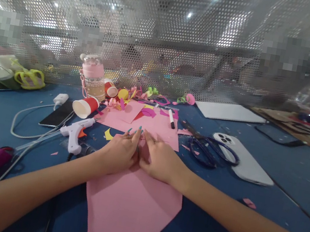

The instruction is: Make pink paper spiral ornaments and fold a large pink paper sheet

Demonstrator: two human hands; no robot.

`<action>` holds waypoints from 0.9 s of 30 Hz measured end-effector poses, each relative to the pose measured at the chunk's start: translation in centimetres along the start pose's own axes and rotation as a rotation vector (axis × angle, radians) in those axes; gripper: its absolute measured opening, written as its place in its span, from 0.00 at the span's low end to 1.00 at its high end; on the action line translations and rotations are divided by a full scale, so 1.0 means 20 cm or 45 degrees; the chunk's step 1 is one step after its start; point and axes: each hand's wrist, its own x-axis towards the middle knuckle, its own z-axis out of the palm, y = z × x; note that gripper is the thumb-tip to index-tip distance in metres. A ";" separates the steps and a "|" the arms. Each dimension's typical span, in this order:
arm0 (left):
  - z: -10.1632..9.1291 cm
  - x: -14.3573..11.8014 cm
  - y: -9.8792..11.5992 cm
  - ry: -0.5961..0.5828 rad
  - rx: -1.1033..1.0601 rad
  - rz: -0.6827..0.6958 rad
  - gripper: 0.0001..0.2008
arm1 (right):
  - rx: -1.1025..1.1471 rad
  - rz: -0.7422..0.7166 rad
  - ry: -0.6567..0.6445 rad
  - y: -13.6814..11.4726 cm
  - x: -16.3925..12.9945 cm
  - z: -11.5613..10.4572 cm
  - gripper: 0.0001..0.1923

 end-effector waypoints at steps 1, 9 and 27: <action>0.00 0.00 0.00 0.008 0.007 0.012 0.27 | -0.006 -0.005 -0.006 0.00 0.00 0.00 0.32; 0.00 0.00 0.01 -0.020 0.124 0.090 0.24 | -0.021 -0.004 -0.007 -0.01 0.00 0.00 0.31; 0.04 -0.03 0.04 0.060 0.139 0.086 0.25 | -0.114 0.110 0.076 -0.07 -0.04 0.08 0.38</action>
